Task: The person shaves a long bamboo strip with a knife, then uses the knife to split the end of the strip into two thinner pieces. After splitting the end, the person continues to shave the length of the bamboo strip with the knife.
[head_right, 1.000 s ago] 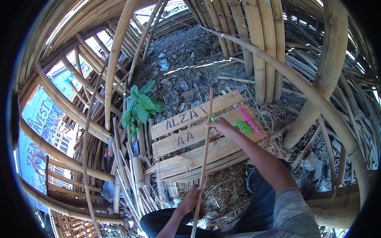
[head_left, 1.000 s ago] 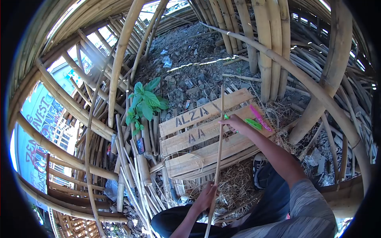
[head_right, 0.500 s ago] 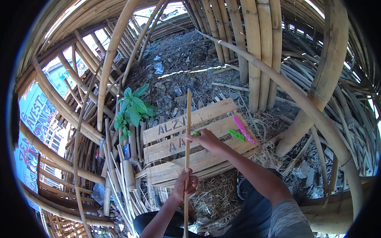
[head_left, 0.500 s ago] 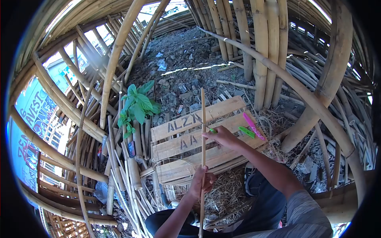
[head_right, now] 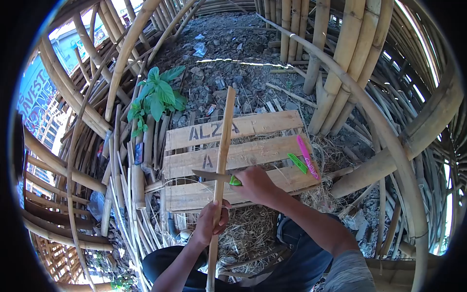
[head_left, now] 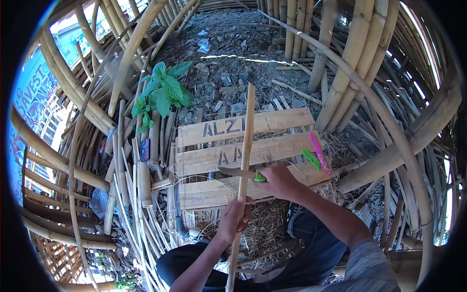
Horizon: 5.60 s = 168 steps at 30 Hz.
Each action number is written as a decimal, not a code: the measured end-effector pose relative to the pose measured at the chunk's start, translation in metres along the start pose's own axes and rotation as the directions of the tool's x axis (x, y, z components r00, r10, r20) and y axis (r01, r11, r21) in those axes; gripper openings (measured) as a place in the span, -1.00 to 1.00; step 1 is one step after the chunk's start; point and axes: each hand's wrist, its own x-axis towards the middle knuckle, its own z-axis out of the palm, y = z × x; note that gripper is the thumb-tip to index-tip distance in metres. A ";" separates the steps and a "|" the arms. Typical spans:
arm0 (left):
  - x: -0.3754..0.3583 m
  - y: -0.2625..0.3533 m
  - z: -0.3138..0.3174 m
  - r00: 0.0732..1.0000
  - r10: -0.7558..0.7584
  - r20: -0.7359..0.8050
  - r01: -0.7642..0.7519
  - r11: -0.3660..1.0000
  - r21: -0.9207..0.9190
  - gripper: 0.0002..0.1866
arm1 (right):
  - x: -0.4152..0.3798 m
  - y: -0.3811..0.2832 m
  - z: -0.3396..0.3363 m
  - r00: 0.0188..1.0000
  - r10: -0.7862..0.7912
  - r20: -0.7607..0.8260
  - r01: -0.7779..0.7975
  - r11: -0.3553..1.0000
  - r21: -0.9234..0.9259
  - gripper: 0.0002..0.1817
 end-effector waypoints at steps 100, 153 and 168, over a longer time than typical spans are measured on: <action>-0.016 0.028 -0.010 0.990 -0.126 0.067 0.115 0.983 0.145 -0.77 | 0.018 -0.002 -0.022 0.868 0.454 0.200 -0.298 0.154 0.942 -0.75; -0.006 -0.011 -0.019 0.933 0.304 -0.192 -0.006 0.548 0.837 -0.75 | 0.000 -0.013 0.058 0.997 0.070 0.028 -0.063 0.981 -0.186 -0.80; 0.001 -0.018 -0.033 0.931 0.340 -0.130 -0.092 0.565 0.820 -0.72 | 0.004 -0.011 0.055 0.998 0.070 0.008 -0.065 0.957 -0.284 -0.82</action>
